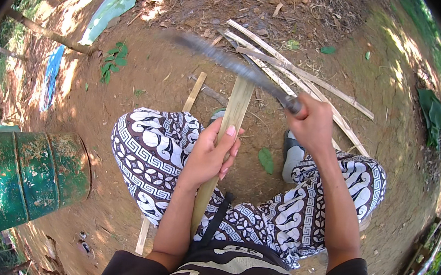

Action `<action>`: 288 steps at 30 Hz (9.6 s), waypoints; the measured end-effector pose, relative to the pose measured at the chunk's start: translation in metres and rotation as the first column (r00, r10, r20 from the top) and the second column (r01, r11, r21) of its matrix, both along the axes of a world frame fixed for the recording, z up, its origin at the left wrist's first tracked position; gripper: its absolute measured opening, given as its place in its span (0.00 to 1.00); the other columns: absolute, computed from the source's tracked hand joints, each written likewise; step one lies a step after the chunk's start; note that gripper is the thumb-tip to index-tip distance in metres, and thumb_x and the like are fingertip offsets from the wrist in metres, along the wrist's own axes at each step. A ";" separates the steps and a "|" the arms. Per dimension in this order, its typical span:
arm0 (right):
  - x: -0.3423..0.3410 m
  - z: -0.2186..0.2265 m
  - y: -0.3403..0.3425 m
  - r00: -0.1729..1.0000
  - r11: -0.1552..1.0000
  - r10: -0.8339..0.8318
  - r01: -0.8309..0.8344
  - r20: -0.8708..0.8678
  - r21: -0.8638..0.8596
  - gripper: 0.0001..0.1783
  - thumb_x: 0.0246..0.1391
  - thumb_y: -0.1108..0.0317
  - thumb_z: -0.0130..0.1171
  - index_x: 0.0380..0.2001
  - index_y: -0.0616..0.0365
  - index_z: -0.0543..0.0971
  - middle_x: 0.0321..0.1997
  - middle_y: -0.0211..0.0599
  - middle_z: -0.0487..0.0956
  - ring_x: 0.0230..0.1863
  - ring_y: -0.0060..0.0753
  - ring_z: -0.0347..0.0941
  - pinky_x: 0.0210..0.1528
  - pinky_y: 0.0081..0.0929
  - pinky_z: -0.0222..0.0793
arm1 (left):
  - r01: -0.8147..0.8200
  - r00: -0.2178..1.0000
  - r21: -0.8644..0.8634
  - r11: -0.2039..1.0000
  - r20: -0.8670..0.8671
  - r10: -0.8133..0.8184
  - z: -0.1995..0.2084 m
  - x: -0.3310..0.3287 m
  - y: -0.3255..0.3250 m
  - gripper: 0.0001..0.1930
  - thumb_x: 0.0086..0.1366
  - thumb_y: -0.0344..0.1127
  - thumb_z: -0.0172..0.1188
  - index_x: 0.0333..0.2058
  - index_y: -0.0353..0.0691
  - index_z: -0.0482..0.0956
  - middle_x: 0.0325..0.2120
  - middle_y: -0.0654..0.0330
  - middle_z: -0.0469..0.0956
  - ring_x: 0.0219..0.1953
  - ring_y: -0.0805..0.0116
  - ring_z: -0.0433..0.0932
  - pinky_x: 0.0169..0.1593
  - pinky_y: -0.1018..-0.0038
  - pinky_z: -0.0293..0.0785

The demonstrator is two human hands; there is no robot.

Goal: The person shaves thin layers off a strip of bamboo using a large blade to smooth the wood.

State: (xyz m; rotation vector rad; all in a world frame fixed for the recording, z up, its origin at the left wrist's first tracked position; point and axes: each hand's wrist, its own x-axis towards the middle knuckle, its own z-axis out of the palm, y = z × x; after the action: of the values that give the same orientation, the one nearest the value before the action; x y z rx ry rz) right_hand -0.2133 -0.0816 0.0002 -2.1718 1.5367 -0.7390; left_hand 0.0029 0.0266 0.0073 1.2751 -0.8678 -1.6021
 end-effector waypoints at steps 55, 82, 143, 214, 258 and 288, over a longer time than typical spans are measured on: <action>-0.035 -0.010 -0.052 0.918 0.917 -0.392 0.385 0.056 0.106 0.15 0.49 0.63 0.54 0.22 0.68 0.76 0.17 0.53 0.75 0.22 0.53 0.74 0.31 0.44 0.69 | -0.002 1.000 0.023 1.000 0.001 0.002 -0.008 0.001 0.000 0.16 0.78 0.44 0.43 0.46 0.35 0.67 0.21 0.66 0.66 0.11 0.82 0.60 0.13 0.82 0.58; 0.015 -0.030 -0.001 0.978 0.997 -0.001 0.017 -0.207 0.075 0.06 0.46 0.67 0.58 0.24 0.58 0.75 0.21 0.48 0.79 0.24 0.56 0.77 0.30 0.49 0.73 | 0.029 0.998 -0.041 0.999 -0.052 -0.031 -0.026 0.004 0.000 0.19 0.68 0.34 0.47 0.54 0.31 0.70 0.24 0.61 0.74 0.17 0.75 0.70 0.19 0.78 0.65; 0.013 -0.029 0.018 0.955 0.843 0.235 -0.293 -0.180 -0.452 0.12 0.34 0.69 0.65 0.21 0.54 0.70 0.17 0.35 0.72 0.19 0.42 0.72 0.24 0.38 0.67 | 0.112 0.944 -0.012 0.994 -0.311 -0.110 -0.023 -0.011 0.003 0.18 0.79 0.45 0.33 0.44 0.40 0.68 0.18 0.69 0.57 0.11 0.81 0.53 0.17 0.82 0.53; 0.013 -0.024 0.012 0.968 0.827 0.177 -0.243 -0.176 -0.507 0.11 0.33 0.67 0.64 0.18 0.52 0.70 0.14 0.34 0.70 0.16 0.39 0.72 0.21 0.37 0.68 | -0.006 1.000 0.031 0.999 -0.022 0.006 -0.001 -0.008 0.002 0.17 0.79 0.48 0.36 0.39 0.42 0.67 0.16 0.64 0.68 0.11 0.78 0.64 0.14 0.81 0.61; 0.012 -0.022 -0.002 0.965 0.718 0.207 -0.262 -0.162 -0.644 0.09 0.38 0.69 0.66 0.18 0.50 0.73 0.15 0.30 0.70 0.17 0.36 0.71 0.24 0.35 0.63 | 0.183 0.555 0.148 0.972 -0.831 0.022 -0.018 -0.005 0.000 0.21 0.79 0.49 0.33 0.41 0.40 0.70 0.13 0.71 0.60 0.05 0.85 0.55 0.07 0.88 0.52; 0.025 -0.007 0.041 0.938 0.846 0.315 -0.348 -0.147 -0.405 0.18 0.29 0.66 0.67 0.22 0.53 0.68 0.18 0.32 0.70 0.20 0.40 0.72 0.25 0.36 0.67 | 0.068 0.898 -0.051 0.996 -0.432 -0.083 -0.014 0.009 0.017 0.29 0.58 0.28 0.47 0.61 0.33 0.62 0.26 0.54 0.70 0.13 0.71 0.67 0.15 0.78 0.65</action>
State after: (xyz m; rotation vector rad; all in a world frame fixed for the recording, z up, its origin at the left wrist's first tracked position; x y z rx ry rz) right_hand -0.1885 -0.0403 -0.0066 -2.7198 1.0465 -0.9500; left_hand 0.0115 0.0434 -0.0065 0.8149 -0.6635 -1.8303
